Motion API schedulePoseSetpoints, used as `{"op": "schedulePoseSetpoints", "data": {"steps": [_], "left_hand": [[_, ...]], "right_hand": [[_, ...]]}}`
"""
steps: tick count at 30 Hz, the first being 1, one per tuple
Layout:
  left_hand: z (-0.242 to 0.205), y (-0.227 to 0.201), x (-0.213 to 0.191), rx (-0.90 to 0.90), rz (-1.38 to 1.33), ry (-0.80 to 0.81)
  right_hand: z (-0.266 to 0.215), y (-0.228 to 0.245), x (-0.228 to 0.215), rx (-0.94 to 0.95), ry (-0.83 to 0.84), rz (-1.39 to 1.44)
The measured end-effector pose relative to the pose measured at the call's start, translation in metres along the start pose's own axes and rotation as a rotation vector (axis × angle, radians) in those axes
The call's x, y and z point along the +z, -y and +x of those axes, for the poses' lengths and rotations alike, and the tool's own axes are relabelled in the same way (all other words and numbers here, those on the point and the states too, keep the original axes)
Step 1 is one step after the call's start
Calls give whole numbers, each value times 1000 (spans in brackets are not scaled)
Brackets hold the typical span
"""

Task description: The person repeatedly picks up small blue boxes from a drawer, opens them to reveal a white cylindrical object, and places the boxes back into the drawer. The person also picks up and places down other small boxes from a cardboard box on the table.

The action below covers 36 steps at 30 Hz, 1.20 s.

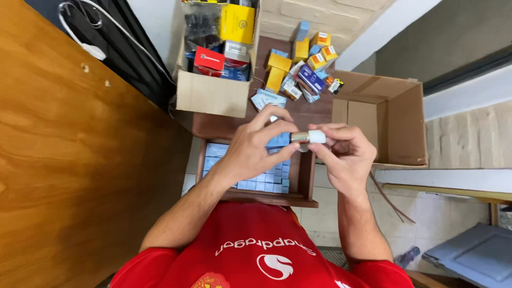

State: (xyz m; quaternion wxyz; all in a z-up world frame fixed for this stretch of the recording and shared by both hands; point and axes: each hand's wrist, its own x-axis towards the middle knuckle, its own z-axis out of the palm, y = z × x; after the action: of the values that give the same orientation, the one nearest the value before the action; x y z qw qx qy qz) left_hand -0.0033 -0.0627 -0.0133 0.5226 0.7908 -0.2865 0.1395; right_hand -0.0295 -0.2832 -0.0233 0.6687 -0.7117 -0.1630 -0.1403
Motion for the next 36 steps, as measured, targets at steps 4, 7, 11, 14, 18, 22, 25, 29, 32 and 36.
{"op": "schedulePoseSetpoints", "data": {"steps": [4, 7, 11, 14, 18, 22, 25, 29, 32, 36], "left_hand": [[-1, -1, 1, -16, -58, -4], [-2, 1, 5, -30, -83, -32], [0, -3, 15, -68, -150, -107], [-3, -4, 25, -78, -167, -150], [0, -11, 31, -97, -211, -169], [0, -12, 32, -96, -208, -145], [0, -10, 34, -99, -212, -131], [2, -9, 34, -97, -197, -112], [4, -8, 32, -77, -284, -78], [7, -6, 29, -63, -339, -46]], "right_hand": [[-2, 2, 10, -63, -44, -77], [-2, 8, 22, -138, -81, -166], [-5, 1, 35, -297, -227, -235], [-11, -4, 45, -344, -344, -235], [-13, -8, 53, -368, -411, -250], [-17, -13, 51, -377, -440, -247], [-18, -18, 46, -372, -454, -270], [-15, -11, 41, -341, -444, -303], [-14, -7, 26, -299, -413, -282], [-10, 3, 16, -301, -385, -150]]}}
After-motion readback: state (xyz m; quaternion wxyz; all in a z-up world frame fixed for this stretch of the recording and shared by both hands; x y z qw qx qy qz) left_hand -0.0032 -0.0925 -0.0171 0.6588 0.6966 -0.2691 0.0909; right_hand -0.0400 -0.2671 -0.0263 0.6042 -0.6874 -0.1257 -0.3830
